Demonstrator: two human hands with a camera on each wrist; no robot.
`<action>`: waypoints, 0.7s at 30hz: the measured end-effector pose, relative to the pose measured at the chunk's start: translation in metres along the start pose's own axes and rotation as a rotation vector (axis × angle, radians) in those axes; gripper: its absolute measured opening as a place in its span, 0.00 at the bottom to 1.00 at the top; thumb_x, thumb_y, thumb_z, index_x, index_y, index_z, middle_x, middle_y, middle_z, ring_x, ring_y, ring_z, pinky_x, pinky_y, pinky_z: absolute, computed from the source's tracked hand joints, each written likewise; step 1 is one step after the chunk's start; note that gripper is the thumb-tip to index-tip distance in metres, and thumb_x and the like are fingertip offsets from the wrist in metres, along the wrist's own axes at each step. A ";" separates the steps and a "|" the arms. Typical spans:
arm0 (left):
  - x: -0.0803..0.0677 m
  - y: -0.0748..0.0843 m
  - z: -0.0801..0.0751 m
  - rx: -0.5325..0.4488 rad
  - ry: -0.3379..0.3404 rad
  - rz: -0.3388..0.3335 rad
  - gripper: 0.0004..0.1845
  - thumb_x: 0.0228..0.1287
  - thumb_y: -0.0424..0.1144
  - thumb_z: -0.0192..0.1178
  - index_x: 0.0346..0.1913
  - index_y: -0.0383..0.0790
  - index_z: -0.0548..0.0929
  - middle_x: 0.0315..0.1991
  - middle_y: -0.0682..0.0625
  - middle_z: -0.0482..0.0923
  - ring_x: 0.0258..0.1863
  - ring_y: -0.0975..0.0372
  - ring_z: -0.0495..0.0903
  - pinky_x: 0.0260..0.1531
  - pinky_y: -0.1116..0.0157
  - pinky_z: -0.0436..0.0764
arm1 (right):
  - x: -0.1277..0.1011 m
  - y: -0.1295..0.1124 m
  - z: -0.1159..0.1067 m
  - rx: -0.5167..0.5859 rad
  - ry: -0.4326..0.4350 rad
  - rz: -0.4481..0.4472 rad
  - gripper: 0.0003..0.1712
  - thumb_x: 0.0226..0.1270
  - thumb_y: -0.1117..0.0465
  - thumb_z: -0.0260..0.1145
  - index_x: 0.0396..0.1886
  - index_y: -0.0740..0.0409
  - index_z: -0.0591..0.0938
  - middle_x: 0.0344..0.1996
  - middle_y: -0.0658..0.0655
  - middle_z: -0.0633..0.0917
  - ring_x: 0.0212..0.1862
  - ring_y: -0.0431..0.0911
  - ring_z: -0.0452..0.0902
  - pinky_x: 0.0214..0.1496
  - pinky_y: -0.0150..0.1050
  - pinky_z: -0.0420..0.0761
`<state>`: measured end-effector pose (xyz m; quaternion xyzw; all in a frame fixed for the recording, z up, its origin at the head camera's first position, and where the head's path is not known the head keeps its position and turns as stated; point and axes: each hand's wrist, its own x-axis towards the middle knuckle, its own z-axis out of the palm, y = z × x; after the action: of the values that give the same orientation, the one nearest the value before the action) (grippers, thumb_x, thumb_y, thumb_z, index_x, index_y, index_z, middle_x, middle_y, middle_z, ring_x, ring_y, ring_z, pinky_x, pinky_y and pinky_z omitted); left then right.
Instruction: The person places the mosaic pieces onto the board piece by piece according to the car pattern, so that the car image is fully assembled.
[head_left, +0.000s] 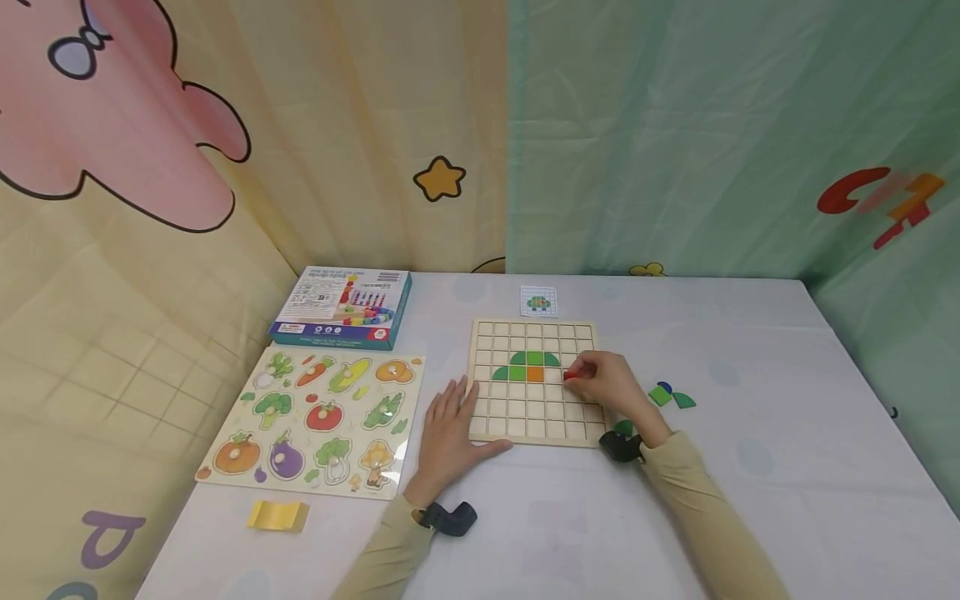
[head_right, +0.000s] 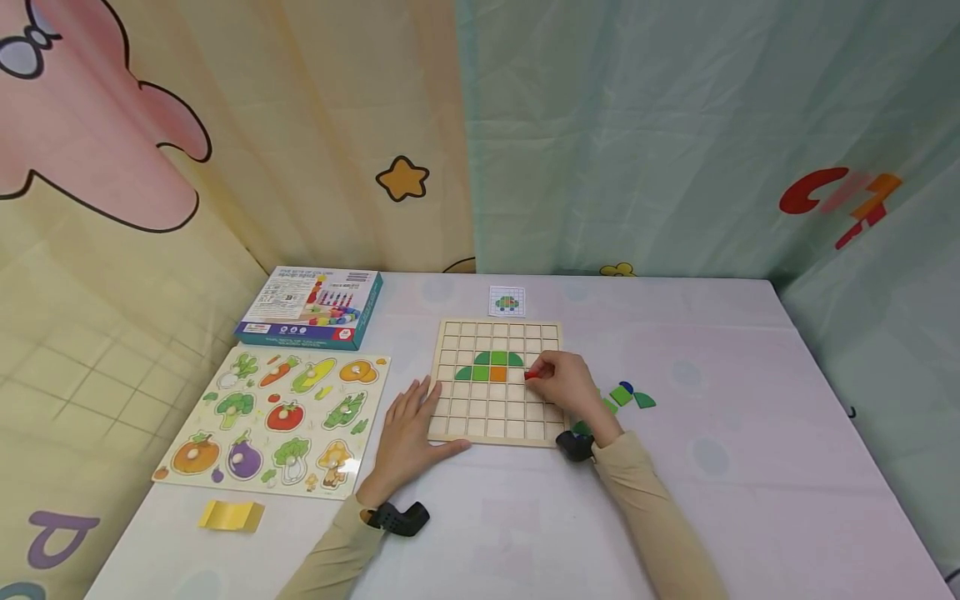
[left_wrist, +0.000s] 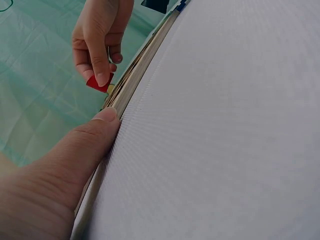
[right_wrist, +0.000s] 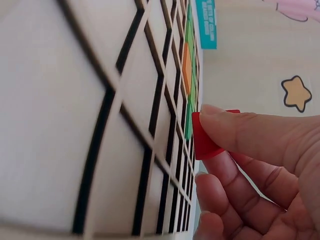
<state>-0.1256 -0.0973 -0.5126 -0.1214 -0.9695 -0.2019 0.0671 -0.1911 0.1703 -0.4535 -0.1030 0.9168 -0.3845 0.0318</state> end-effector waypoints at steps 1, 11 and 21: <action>0.000 0.000 0.000 0.000 0.000 -0.001 0.58 0.41 0.75 0.57 0.71 0.42 0.57 0.72 0.45 0.51 0.72 0.53 0.46 0.70 0.53 0.47 | 0.001 -0.001 0.001 -0.002 -0.002 -0.005 0.07 0.52 0.62 0.72 0.25 0.57 0.80 0.21 0.52 0.79 0.26 0.44 0.69 0.28 0.35 0.71; 0.000 0.002 -0.004 -0.011 -0.007 -0.013 0.57 0.41 0.74 0.58 0.71 0.42 0.57 0.72 0.45 0.51 0.72 0.53 0.46 0.70 0.53 0.47 | 0.014 -0.009 0.010 -0.018 -0.016 0.006 0.11 0.50 0.59 0.74 0.24 0.56 0.79 0.21 0.51 0.79 0.25 0.43 0.70 0.28 0.34 0.70; -0.001 0.002 -0.004 -0.018 -0.020 -0.019 0.57 0.41 0.74 0.58 0.71 0.42 0.56 0.72 0.46 0.50 0.72 0.53 0.45 0.70 0.53 0.46 | 0.017 -0.012 0.012 -0.066 -0.039 -0.017 0.09 0.53 0.58 0.71 0.23 0.56 0.80 0.19 0.50 0.79 0.23 0.43 0.69 0.26 0.34 0.68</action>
<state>-0.1241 -0.0970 -0.5078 -0.1150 -0.9694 -0.2098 0.0546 -0.2045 0.1500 -0.4535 -0.1194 0.9274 -0.3520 0.0428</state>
